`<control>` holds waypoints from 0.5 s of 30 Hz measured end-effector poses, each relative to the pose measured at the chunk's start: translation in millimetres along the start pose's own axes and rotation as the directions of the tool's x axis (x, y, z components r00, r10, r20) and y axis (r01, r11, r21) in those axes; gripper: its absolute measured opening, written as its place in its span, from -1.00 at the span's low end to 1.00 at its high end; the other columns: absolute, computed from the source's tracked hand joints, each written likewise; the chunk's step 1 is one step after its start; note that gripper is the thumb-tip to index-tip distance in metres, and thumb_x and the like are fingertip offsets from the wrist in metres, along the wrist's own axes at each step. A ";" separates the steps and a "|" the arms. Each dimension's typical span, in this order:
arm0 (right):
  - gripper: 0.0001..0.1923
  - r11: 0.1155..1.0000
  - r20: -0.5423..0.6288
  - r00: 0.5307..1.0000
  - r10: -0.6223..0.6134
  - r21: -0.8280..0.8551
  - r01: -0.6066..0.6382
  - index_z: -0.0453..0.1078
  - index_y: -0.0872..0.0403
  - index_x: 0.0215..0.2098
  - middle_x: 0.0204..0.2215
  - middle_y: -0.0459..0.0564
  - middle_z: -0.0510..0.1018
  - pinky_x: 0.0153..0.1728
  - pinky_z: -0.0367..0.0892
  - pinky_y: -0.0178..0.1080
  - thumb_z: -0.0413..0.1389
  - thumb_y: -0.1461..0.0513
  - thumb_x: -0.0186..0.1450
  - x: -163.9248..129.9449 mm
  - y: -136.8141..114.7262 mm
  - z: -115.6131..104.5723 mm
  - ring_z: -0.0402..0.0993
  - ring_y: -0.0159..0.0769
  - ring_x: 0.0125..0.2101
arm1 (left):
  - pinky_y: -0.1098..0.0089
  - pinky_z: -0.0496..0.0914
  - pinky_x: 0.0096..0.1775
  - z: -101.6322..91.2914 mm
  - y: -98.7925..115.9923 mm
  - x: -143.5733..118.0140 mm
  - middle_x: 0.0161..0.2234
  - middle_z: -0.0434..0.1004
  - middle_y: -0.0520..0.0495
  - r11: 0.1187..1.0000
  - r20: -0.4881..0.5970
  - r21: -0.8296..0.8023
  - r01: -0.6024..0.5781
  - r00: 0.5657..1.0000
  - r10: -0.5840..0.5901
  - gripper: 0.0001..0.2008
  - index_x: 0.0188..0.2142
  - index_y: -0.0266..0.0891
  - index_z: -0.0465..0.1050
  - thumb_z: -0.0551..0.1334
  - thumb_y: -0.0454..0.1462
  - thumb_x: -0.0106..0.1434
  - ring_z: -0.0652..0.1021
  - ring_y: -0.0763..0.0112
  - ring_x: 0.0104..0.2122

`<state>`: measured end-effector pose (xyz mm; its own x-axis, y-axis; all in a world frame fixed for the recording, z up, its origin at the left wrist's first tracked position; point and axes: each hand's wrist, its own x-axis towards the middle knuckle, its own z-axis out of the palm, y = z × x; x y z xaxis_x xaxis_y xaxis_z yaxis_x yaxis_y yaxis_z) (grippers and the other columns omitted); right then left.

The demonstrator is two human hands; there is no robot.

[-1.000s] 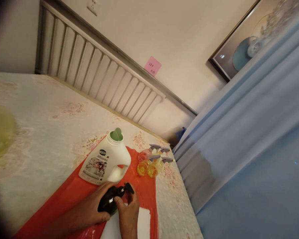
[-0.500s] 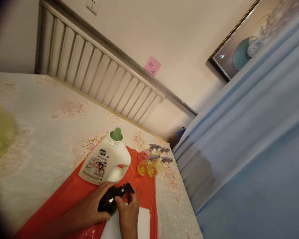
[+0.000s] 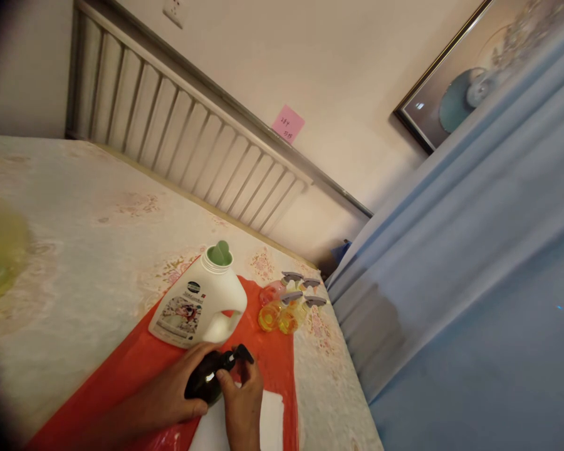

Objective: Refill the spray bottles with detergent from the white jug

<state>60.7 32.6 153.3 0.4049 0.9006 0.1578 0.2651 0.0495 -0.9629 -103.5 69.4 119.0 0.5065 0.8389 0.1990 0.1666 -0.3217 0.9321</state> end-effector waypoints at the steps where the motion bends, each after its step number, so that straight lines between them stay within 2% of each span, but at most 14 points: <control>1: -0.55 1.000 0.005 1.000 0.002 -0.002 -0.002 0.57 0.16 -0.15 -0.17 0.13 0.67 -0.02 0.43 -0.05 0.29 0.27 -0.06 -0.1 -0.1 -0.2 0.58 0.01 -0.12 | 0.13 0.24 0.20 -0.2 0.1 -0.1 0.17 0.35 -0.11 1.000 0.001 -0.001 -0.001 1.000 0.001 -0.18 0.18 -0.10 0.18 0.26 -0.42 -0.13 0.36 0.08 0.17; 8: -0.70 0.994 0.060 0.996 -0.066 -0.082 0.071 0.56 0.13 -0.24 -0.32 0.04 0.67 -0.17 0.46 -0.14 0.24 0.26 0.03 -1.9 -3.8 -1.5 0.57 -0.09 -0.27 | 0.17 0.25 0.20 -1.5 3.6 -0.6 0.16 0.35 -0.08 1.000 -0.009 -0.006 0.008 1.000 -0.008 -0.23 0.15 -0.11 0.22 0.26 -0.42 -0.12 0.36 0.10 0.16; 15: -0.70 0.991 0.029 0.997 -0.067 -0.117 0.070 0.58 0.14 -0.25 -0.35 0.03 0.66 -0.22 0.46 -0.18 0.27 0.28 0.01 -2.7 -11.9 2.0 0.57 -0.10 -0.31 | 0.14 0.24 0.21 0.6 -1.7 0.3 0.18 0.33 -0.11 1.000 -0.010 -0.008 -0.001 1.000 0.001 -0.20 0.17 -0.09 0.21 0.28 -0.42 -0.12 0.34 0.09 0.18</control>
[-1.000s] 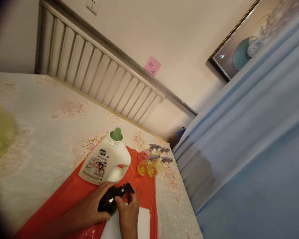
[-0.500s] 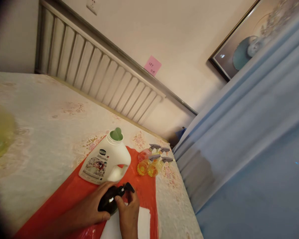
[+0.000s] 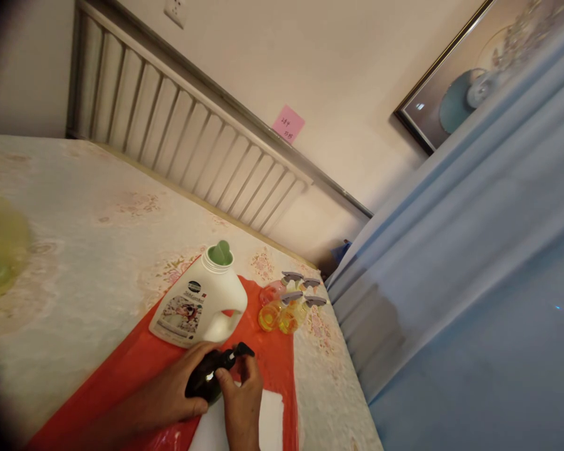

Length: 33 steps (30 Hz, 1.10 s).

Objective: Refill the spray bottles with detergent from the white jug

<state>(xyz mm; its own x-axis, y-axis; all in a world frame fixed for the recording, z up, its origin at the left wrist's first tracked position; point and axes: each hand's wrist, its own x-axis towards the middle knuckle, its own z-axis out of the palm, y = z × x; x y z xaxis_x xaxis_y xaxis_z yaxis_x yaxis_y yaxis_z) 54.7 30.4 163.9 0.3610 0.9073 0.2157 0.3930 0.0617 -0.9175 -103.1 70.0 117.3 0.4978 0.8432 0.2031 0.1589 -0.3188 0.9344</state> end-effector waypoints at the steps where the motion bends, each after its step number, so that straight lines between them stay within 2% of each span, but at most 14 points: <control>1: -0.68 1.000 -0.008 1.000 0.013 -0.002 -0.013 0.58 0.14 -0.24 -0.33 0.04 0.67 -0.21 0.46 -0.17 0.27 0.28 0.00 0.6 -0.1 1.0 0.57 -0.09 -0.30 | 0.15 0.24 0.20 0.0 -0.4 0.3 0.18 0.33 -0.11 1.000 -0.003 -0.004 0.002 1.000 -0.002 -0.20 0.16 -0.09 0.21 0.28 -0.42 -0.13 0.35 0.09 0.18; 6: -0.64 0.999 -0.028 0.999 0.037 0.026 -0.036 0.57 0.15 -0.22 -0.27 0.07 0.67 -0.14 0.44 -0.16 0.26 0.31 -0.04 3.8 3.1 4.4 0.57 -0.08 -0.23 | 0.21 0.30 0.15 -1.0 1.8 1.3 0.12 0.37 -0.08 0.999 0.004 -0.035 -0.011 1.000 0.011 -0.23 0.15 -0.10 0.22 0.27 -0.43 -0.12 0.39 0.13 0.13; 12: -0.72 0.998 0.024 1.000 -0.014 0.058 0.013 0.54 0.11 -0.25 -0.26 0.01 0.65 -0.17 0.41 -0.21 0.23 0.29 0.03 4.2 0.2 2.1 0.55 -0.15 -0.25 | 0.20 0.29 0.14 -3.0 7.8 1.2 0.12 0.36 -0.08 0.998 0.017 -0.057 0.023 1.000 -0.022 -0.21 0.15 -0.12 0.20 0.28 -0.44 -0.13 0.39 0.14 0.13; 16: -0.72 0.996 0.042 0.999 -0.023 0.089 0.019 0.53 0.10 -0.23 -0.30 -0.01 0.64 -0.18 0.41 -0.20 0.24 0.27 0.05 2.9 -0.7 0.0 0.54 -0.15 -0.27 | 0.22 0.32 0.11 -4.0 10.4 1.7 0.07 0.39 -0.07 0.998 0.035 -0.056 0.036 0.999 -0.034 -0.29 0.07 -0.13 0.26 0.29 -0.43 -0.13 0.40 0.14 0.09; 26: -0.73 0.993 0.050 0.998 -0.028 0.115 0.023 0.54 0.10 -0.24 -0.29 0.00 0.65 -0.19 0.43 -0.18 0.24 0.26 0.05 4.6 2.3 -1.0 0.55 -0.13 -0.26 | 0.20 0.31 0.12 -3.6 7.3 2.5 0.10 0.38 -0.07 0.998 0.024 -0.054 0.029 0.999 -0.027 -0.26 0.10 -0.09 0.23 0.29 -0.42 -0.13 0.40 0.10 0.10; 33: -0.70 0.986 0.051 0.997 -0.059 0.157 0.051 0.51 0.08 -0.19 -0.26 0.00 0.64 -0.15 0.43 -0.18 0.26 0.24 0.08 7.4 -9.7 -7.8 0.55 -0.14 -0.22 | 0.22 0.30 0.13 -5.1 12.8 1.1 0.07 0.40 -0.04 0.998 0.022 -0.060 0.017 1.000 -0.015 -0.29 0.08 -0.11 0.26 0.27 -0.43 -0.14 0.39 0.13 0.10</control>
<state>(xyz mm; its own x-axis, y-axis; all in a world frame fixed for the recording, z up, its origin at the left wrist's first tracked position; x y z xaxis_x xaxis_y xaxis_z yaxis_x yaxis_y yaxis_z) 60.1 33.3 177.0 0.2939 0.9219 0.2523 0.2735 0.1718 -0.9464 -104.9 69.0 131.0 0.5142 0.8381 0.1821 0.1161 -0.2784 0.9534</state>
